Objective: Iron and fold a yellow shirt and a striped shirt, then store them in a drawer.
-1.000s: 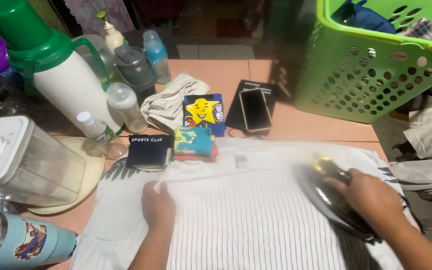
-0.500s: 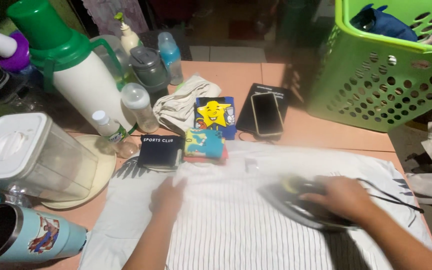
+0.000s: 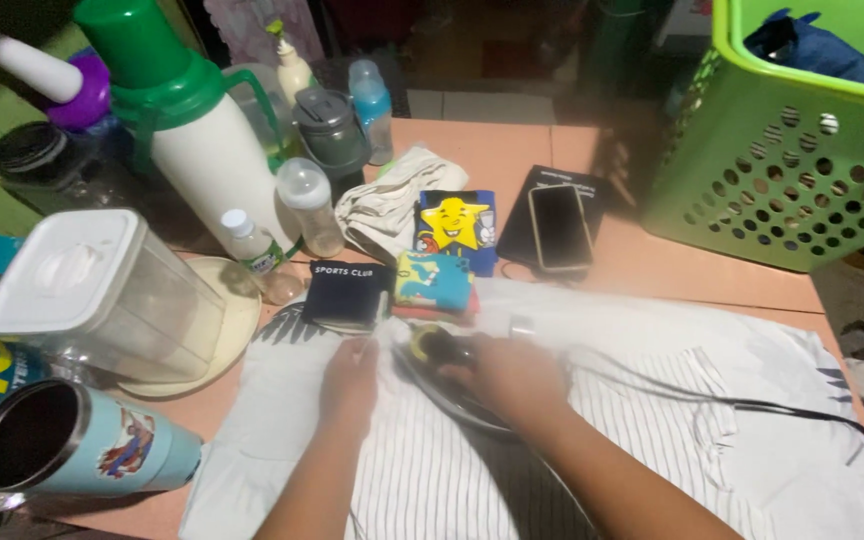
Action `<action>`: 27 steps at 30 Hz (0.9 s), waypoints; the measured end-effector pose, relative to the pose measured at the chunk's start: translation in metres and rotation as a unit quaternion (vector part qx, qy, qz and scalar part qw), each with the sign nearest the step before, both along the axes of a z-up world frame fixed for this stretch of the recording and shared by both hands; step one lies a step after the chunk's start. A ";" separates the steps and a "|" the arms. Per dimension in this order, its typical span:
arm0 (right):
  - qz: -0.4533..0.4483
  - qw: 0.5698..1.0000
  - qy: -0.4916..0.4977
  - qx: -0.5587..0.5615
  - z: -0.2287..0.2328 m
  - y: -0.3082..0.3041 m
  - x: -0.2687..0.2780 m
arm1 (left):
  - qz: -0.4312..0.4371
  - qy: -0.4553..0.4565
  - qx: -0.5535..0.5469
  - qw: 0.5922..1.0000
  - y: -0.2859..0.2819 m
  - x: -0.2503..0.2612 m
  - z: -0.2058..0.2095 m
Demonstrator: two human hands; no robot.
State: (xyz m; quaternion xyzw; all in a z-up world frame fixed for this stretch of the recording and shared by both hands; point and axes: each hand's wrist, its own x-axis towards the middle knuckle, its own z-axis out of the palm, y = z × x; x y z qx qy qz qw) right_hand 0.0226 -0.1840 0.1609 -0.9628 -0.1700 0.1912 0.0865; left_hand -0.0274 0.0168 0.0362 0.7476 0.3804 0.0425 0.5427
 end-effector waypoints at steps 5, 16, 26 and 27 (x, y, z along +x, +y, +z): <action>0.068 0.997 -0.046 0.007 -0.033 -0.036 0.014 | 0.003 -0.037 0.100 0.994 0.006 0.000 -0.022; -0.115 0.983 0.003 -0.144 -0.042 -0.228 0.081 | 0.053 0.022 0.297 0.953 -0.034 -0.001 -0.007; -0.029 0.990 -0.007 -0.136 -0.039 -0.306 0.124 | -0.322 -0.170 0.440 0.821 -0.163 -0.014 -0.026; -0.026 0.990 -0.006 -0.137 -0.039 -0.314 0.125 | -0.320 -0.168 0.439 0.822 -0.163 -0.013 -0.030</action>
